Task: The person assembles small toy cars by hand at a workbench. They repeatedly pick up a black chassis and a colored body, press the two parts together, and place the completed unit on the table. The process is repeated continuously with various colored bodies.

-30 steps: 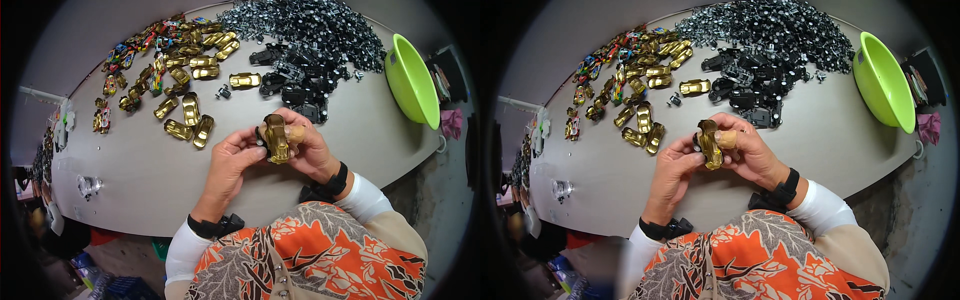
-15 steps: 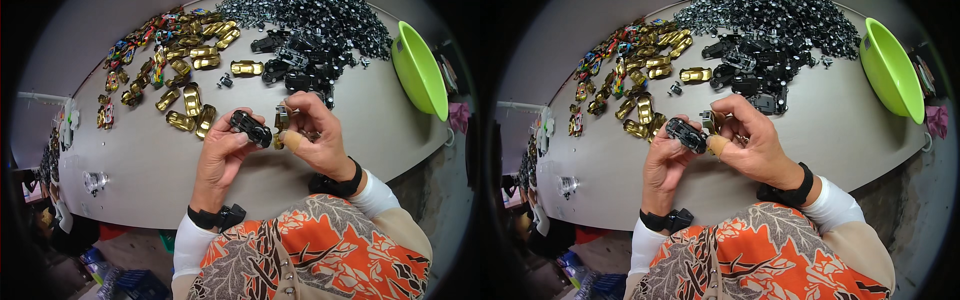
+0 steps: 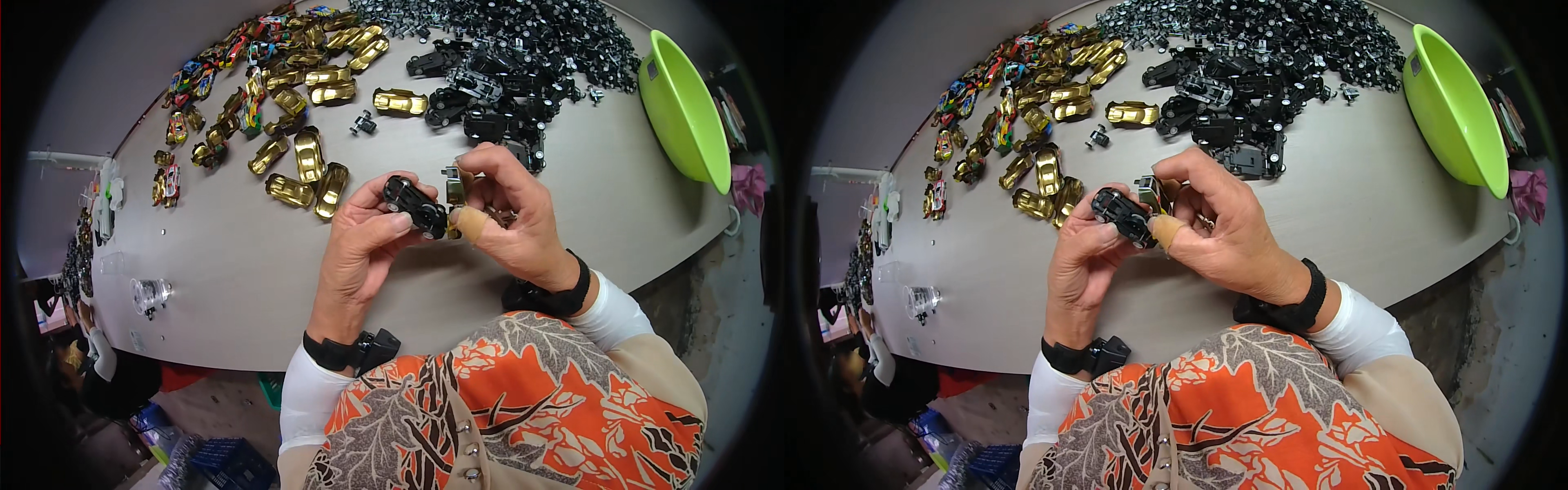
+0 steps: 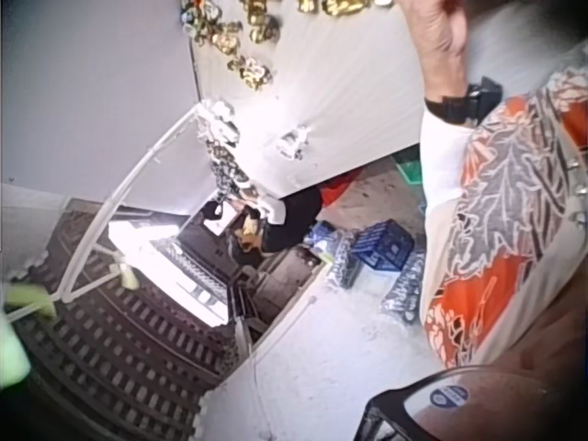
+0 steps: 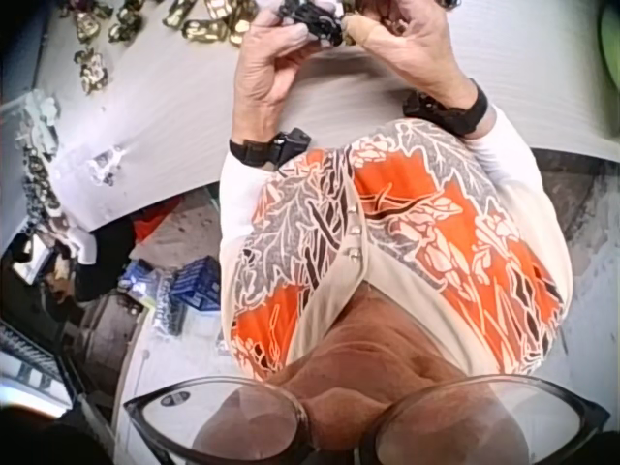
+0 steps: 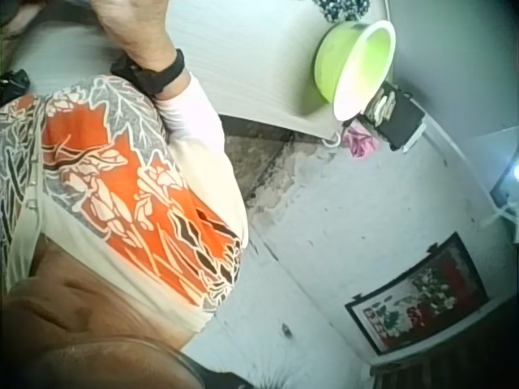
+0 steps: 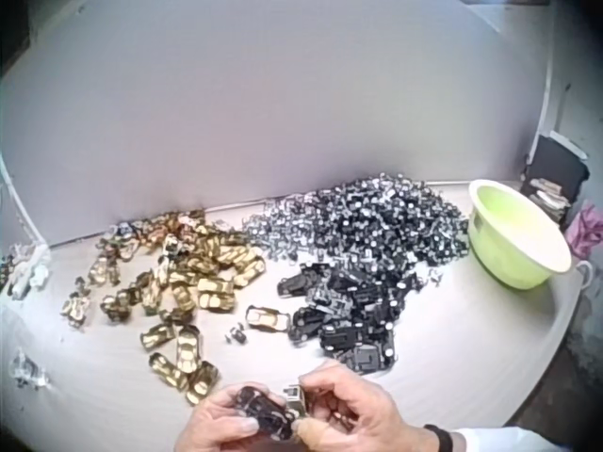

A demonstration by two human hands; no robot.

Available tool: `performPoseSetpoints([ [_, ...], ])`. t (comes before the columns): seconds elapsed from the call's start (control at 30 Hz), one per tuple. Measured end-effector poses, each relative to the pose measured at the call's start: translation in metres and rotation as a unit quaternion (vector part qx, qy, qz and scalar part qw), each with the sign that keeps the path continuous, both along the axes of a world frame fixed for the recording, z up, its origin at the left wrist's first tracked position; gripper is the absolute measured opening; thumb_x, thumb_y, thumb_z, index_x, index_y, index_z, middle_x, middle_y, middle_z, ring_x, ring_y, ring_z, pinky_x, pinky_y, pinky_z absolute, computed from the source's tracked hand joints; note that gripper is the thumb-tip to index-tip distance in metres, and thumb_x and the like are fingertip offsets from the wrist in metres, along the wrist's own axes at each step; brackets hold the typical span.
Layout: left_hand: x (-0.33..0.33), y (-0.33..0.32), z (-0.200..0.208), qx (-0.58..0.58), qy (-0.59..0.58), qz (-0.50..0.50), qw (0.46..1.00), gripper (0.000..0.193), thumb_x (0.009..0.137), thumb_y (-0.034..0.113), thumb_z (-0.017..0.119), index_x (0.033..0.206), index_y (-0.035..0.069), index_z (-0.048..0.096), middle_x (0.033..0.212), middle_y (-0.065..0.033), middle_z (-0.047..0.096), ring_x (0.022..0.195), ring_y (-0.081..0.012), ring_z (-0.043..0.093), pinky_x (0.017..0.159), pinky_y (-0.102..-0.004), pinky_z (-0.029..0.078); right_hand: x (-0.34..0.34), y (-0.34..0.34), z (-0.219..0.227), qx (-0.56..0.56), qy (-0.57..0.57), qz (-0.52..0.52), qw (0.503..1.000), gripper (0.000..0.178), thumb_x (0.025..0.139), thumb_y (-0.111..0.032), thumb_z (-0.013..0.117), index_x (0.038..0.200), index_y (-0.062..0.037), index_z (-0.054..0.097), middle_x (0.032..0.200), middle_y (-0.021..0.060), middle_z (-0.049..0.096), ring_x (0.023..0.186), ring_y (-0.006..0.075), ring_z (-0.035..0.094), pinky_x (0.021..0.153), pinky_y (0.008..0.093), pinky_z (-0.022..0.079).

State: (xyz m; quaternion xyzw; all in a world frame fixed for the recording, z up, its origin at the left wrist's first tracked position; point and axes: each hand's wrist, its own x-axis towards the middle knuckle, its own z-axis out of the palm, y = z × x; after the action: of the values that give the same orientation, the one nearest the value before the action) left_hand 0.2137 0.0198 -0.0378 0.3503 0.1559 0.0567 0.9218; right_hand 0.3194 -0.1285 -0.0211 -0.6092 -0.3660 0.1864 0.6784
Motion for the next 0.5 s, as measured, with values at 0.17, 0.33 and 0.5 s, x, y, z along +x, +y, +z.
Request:
performPoseSetpoints([
  [0.17, -0.0015, -0.0015, 0.0002, 0.012, 0.002, -0.014, 1.0, 0.043, 0.072, 0.001, 0.063, 0.114, -0.001, 0.054, 0.105, -0.0117, 0.061, 0.091, -0.0176, 0.062, 0.079, -0.0314, 0.054, -0.0022, 0.0002, -0.0004, -0.03, -0.027, 0.002, 0.999, 0.03, 0.072, 0.002, 0.061, 0.1, -0.0013, 0.051, 0.083, 0.0015, 0.049, 0.057, 0.0037, 0.043, 0.048, 0.0181, 0.035],
  [0.33, -0.0027, -0.0001, 0.0, 0.027, 0.007, -0.014, 1.0, 0.041, 0.073, -0.002, 0.063, 0.113, -0.001, 0.055, 0.104, -0.0091, 0.061, 0.092, -0.0153, 0.06, 0.081, -0.0311, 0.053, -0.0014, 0.0013, 0.0011, -0.058, -0.103, 0.018, 0.993, 0.031, 0.07, 0.001, 0.06, 0.099, -0.0008, 0.05, 0.082, 0.0052, 0.048, 0.057, 0.0091, 0.045, 0.049, 0.0215, 0.039],
  [0.5, -0.0039, -0.0054, 0.002, 0.041, 0.003, -0.014, 0.999, 0.04, 0.075, -0.003, 0.063, 0.114, -0.002, 0.055, 0.104, -0.0087, 0.061, 0.093, -0.0151, 0.059, 0.08, -0.0303, 0.053, -0.0033, 0.0022, 0.002, -0.074, -0.124, 0.029, 0.989, 0.032, 0.071, 0.0, 0.06, 0.102, -0.0015, 0.052, 0.081, 0.0056, 0.048, 0.057, 0.0102, 0.046, 0.05, 0.0219, 0.04],
])
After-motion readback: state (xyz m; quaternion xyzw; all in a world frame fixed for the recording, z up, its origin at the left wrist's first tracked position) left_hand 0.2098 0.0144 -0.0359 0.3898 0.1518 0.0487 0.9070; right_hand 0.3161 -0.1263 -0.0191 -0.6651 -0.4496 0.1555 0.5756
